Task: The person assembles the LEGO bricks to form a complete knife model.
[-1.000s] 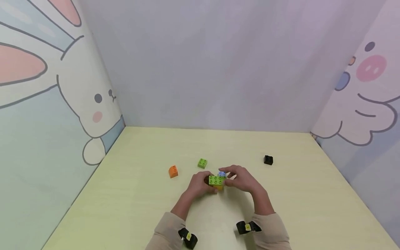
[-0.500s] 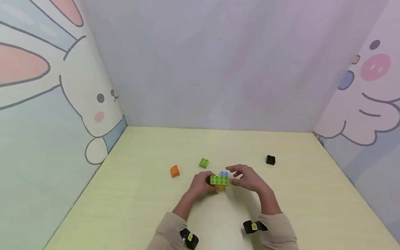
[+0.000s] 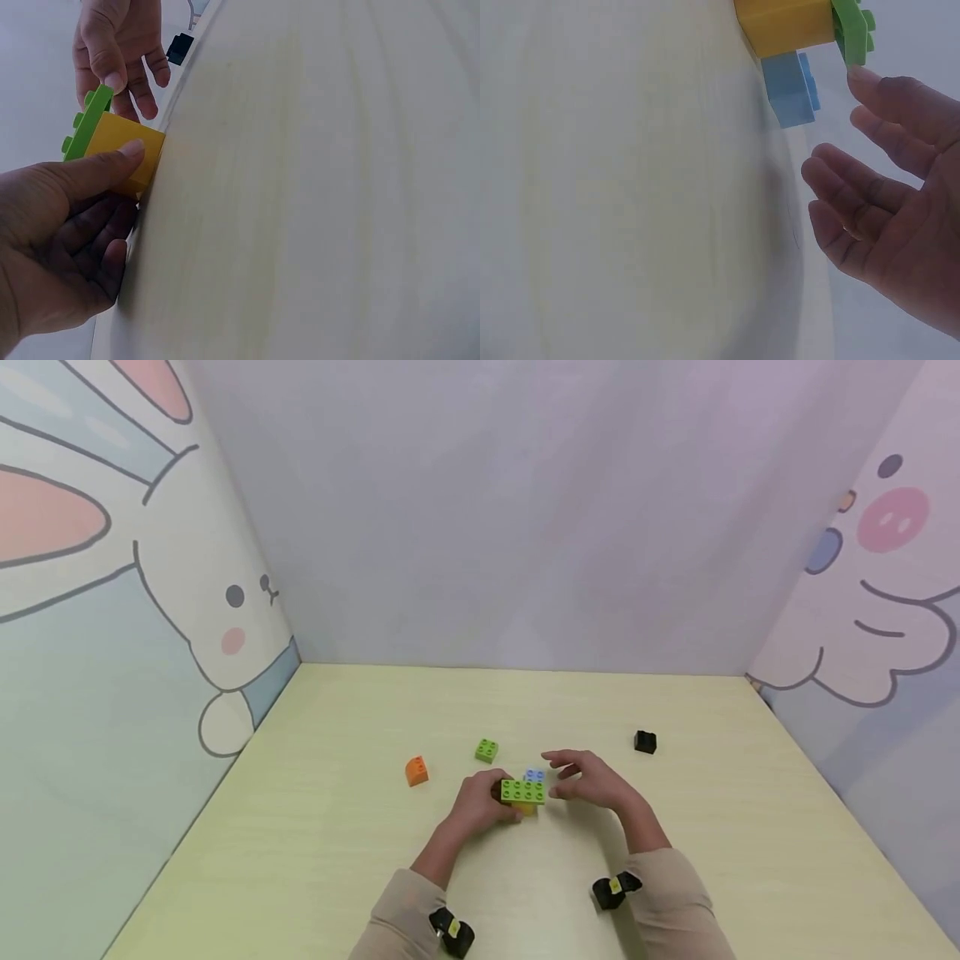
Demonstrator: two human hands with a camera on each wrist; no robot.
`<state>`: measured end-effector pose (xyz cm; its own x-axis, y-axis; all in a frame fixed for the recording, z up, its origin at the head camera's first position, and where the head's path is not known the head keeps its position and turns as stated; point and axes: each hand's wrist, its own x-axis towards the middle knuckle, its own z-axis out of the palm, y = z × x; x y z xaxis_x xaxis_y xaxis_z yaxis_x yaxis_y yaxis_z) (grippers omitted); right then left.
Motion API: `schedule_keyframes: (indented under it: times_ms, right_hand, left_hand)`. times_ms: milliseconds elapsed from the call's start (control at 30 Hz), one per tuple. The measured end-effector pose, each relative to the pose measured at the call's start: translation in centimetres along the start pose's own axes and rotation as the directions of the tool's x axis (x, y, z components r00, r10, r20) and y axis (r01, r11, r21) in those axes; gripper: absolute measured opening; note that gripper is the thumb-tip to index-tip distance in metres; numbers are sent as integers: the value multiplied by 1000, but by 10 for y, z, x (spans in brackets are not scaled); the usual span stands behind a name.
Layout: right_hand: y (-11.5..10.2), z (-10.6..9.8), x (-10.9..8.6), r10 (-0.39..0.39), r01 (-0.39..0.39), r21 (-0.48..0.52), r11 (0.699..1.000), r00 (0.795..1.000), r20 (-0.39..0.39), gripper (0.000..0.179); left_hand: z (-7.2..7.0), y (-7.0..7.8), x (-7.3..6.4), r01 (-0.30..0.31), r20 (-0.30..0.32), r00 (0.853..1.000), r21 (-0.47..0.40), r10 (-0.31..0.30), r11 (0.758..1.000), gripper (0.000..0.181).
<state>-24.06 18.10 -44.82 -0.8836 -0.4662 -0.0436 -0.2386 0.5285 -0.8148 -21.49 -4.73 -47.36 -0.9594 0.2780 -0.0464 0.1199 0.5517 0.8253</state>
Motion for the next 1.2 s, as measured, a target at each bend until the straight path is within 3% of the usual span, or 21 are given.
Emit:
schedule_keyframes:
  times_ms: [200,467,700,1033,1200]
  right_hand:
    - [0,1,10,-11,10,18,1000,998,58,56]
    - [8,-1,18,-9,9,0,1000,997,80,53]
    - [11,3,24,-59,62,-24,998,994,87,45]
    - [8,4,20,-25,27,-82,996,999,31,36]
    - [6,2,13,-2,2,-28,1000,1000,-11,36]
  left_hand:
    - [-2,0,0,7,-3,1000,-9,-7,1000,37]
    - [-2,-1,1,4,-5,1000,-19,-4,1000,38]
    - [-2,0,1,-3,-5,1000,-8,3,1000,39]
    - [-1,2,0,3,-5,1000,-20,-3,1000,38]
    - [-1,2,-2,14,-10,1000,-25,-14,1000,38]
